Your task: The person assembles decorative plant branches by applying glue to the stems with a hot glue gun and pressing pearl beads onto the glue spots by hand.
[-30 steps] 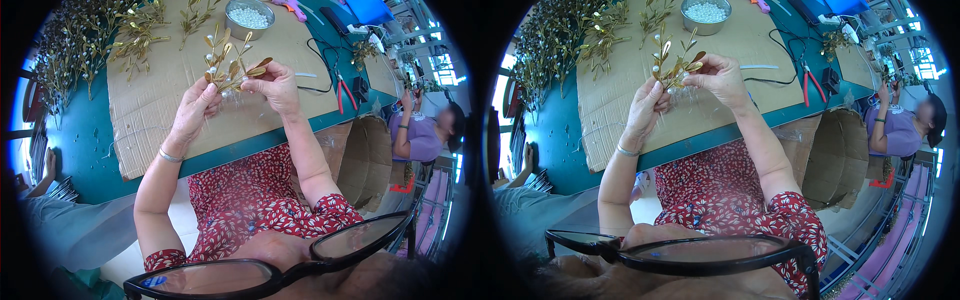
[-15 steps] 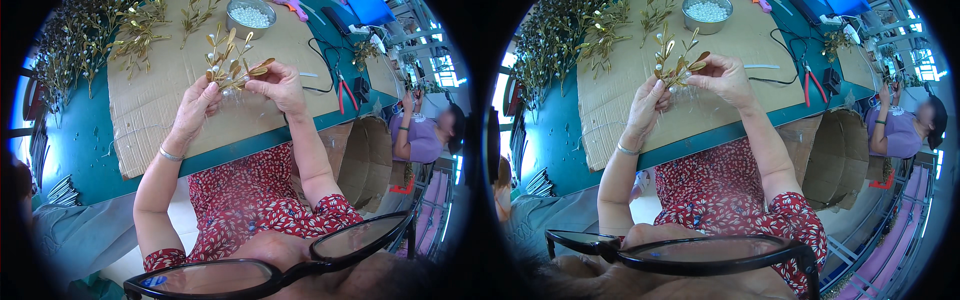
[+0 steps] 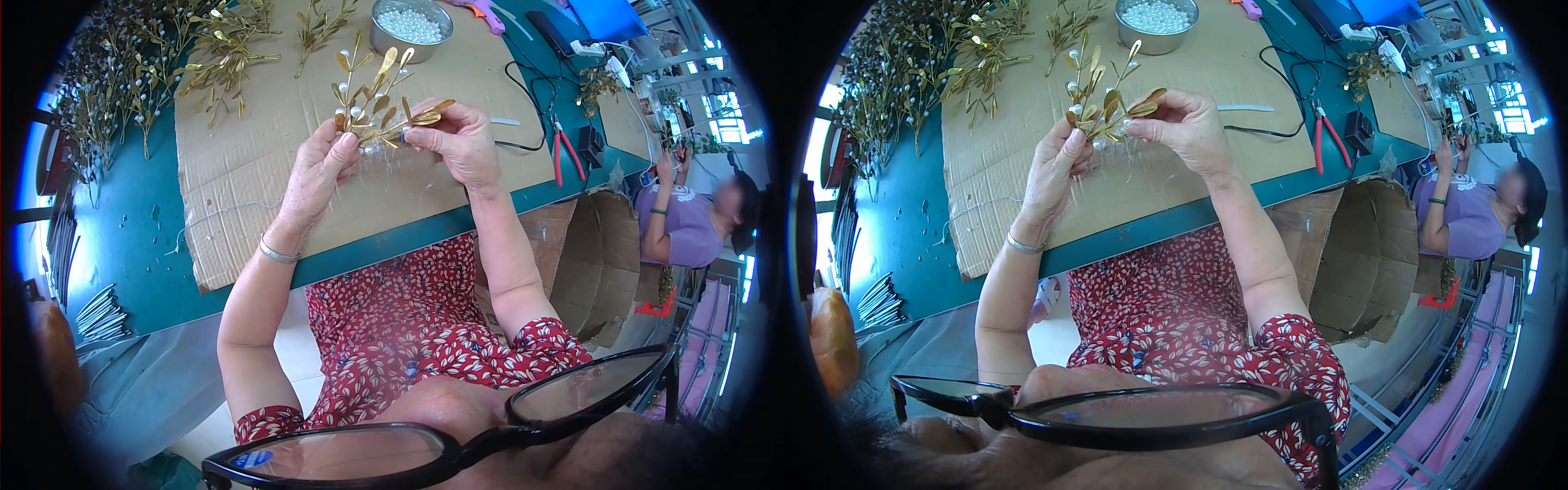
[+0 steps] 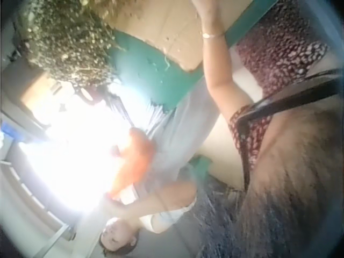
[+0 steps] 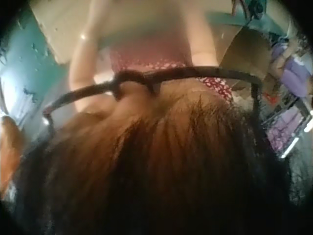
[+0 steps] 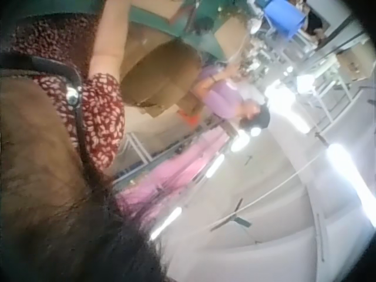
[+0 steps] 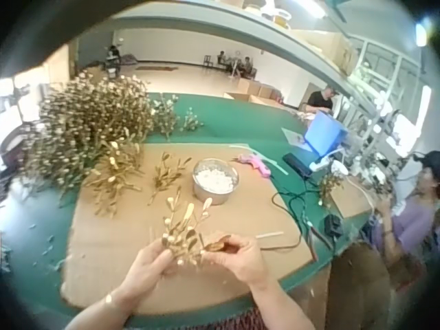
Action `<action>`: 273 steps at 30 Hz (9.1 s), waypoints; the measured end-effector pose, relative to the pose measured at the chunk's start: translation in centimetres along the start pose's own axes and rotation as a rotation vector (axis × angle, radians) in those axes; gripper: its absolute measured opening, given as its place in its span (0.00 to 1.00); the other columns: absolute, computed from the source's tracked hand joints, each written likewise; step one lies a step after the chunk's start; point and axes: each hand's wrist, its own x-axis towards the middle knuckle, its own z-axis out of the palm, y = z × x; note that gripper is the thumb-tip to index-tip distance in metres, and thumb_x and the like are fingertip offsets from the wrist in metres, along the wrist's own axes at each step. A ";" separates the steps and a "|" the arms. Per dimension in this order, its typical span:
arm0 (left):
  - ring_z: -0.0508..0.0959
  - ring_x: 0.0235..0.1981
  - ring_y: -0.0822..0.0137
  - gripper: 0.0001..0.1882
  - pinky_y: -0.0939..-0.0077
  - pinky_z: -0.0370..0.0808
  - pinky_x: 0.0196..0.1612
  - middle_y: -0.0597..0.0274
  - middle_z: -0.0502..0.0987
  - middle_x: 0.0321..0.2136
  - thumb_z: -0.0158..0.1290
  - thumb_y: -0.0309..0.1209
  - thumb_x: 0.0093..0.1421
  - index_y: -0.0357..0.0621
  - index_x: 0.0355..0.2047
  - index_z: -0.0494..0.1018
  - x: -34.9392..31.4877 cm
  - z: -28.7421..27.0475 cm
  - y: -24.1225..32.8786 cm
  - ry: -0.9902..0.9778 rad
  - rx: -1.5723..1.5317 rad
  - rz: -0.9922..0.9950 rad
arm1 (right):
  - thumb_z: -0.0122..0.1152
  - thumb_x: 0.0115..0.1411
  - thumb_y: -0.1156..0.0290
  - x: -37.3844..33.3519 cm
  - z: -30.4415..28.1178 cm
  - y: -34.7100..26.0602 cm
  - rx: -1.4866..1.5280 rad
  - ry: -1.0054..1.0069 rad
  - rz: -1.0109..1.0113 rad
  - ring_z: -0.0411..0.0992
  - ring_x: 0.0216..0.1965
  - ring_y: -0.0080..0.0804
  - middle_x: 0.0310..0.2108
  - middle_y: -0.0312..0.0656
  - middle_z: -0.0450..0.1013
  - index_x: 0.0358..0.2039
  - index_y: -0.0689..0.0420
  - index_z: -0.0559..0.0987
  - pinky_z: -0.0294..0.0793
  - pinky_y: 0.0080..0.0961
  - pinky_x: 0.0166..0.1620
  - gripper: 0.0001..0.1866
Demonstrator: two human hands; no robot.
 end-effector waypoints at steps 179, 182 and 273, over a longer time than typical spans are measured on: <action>0.55 0.20 0.83 0.09 0.89 0.53 0.22 0.75 0.57 0.20 0.42 0.39 0.68 0.48 0.40 0.65 0.7 -2.3 0.5 0.261 -0.147 0.178 | 0.59 0.52 0.67 14.9 -7.5 -0.6 -1.126 0.032 -0.228 0.74 0.30 0.43 0.27 0.49 0.75 0.31 0.63 0.78 0.71 0.33 0.36 0.11; 0.55 0.19 0.83 0.09 0.88 0.53 0.22 0.76 0.57 0.20 0.42 0.38 0.67 0.47 0.40 0.65 1.1 -2.2 0.1 0.253 -0.130 0.176 | 0.61 0.49 0.67 18.6 -6.9 0.7 -1.452 -0.048 -0.182 0.75 0.33 0.45 0.29 0.52 0.75 0.30 0.62 0.79 0.72 0.37 0.38 0.11; 0.72 0.37 0.78 0.22 0.85 0.68 0.39 0.59 0.77 0.36 0.48 0.31 0.64 0.30 0.53 0.59 0.6 -0.4 -0.4 0.156 0.337 0.254 | 0.71 0.41 0.79 2.7 -0.1 -3.4 -0.309 -0.094 -0.301 0.66 0.46 0.28 0.44 0.37 0.70 0.29 0.58 0.82 0.63 0.25 0.52 0.12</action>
